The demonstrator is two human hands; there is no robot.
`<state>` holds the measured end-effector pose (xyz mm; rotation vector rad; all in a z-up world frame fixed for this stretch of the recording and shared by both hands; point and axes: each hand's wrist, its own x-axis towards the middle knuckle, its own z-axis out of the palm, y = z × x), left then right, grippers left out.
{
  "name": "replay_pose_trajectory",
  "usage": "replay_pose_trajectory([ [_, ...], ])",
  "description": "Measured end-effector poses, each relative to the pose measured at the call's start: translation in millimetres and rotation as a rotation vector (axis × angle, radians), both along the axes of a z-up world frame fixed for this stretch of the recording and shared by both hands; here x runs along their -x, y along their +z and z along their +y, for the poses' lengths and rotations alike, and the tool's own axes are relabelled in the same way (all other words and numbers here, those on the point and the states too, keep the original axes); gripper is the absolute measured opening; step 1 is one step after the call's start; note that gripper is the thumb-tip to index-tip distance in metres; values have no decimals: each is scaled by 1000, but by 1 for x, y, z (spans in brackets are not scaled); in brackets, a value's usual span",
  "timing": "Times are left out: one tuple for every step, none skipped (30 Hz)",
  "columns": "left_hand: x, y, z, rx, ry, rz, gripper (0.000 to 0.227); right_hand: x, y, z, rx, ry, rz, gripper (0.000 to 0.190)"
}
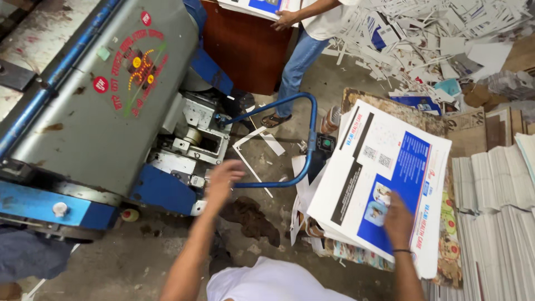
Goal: The person repeatedly picks up large printed sheets from a stack, places them into a blue industrial machine, and then removes the processed sheets. The person works continuously, handling the paper with both hands in a repetitive cycle.
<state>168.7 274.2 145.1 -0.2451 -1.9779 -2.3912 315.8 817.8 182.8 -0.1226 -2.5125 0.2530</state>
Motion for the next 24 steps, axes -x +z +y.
replay_pose_trajectory([
  [-5, -20, 40, 13, -106, 135, 43, -16, 7, 20, 411, -383, -273, 48],
  [-12, -38, 74, 274, -168, 142, 51, -29, 14, 38, 243, -379, -186, 44],
  [-17, -55, 109, 305, -269, 102, 48, -44, 15, 46, 74, -373, -100, 51],
  [-22, -69, 146, 279, -290, 256, 37, -53, 7, 43, 118, -449, -183, 57],
  [-28, -80, 178, 250, -307, 202, 43, -60, -3, 36, 161, -524, -266, 62],
  [-33, -87, 204, 220, -315, 148, 52, -61, -13, 25, 202, -591, -350, 68],
  [-40, -91, 221, 328, -334, 81, 55, -58, -32, 0, 12, -491, -436, 65],
  [-49, -91, 235, 468, -318, 51, 57, -56, -50, -24, -222, -396, -281, 91],
  [-59, -87, 247, 587, -293, 45, 60, -62, -67, -51, -150, -120, -227, 84],
  [-67, -78, 256, 671, -248, 76, 62, -68, -79, -75, -80, 60, -242, 88],
  [-74, -64, 262, 709, -182, 134, 65, -68, -85, -92, -101, 89, -344, 83],
  [-78, -45, 265, 683, -148, 182, 67, -69, -88, -105, -121, 117, -446, 78],
  [-80, -21, 267, 655, -137, 216, 70, -74, -86, -111, -48, 109, -375, 77],
  [-85, 3, 264, 552, -177, 207, 63, -83, -84, -117, 29, 104, -315, 76],
  [-85, 32, 264, 624, -261, 237, 63, -88, -81, -121, 107, 97, -255, 76],
  [-79, 63, 262, 695, -345, 274, 62, -90, -77, -123, 108, 26, -218, 72],
  [-78, 92, 251, 606, -371, 349, 60, -94, -72, -123, 108, -45, -181, 69],
  [-78, 118, 239, 513, -395, 421, 57, -96, -66, -122, 106, -116, -146, 66],
  [-74, 141, 223, 510, -431, 382, 59, -97, -62, -122, 178, -147, -116, 70],
  [-70, 158, 203, 502, -466, 338, 61, -97, -58, -122, 247, -178, -93, 74],
  [-63, 168, 179, 493, -501, 294, 63, -94, -54, -125, 317, -209, -70, 79],
  [-54, 172, 155, 346, -433, 363, 60, -87, -49, -129, 302, -141, 1, 77],
  [-43, 170, 131, 200, -364, 433, 58, -74, -44, -134, 290, -73, 71, 75],
  [-29, 160, 106, 131, -251, 599, 42, -61, -37, -141, 277, -5, 141, 73],
])
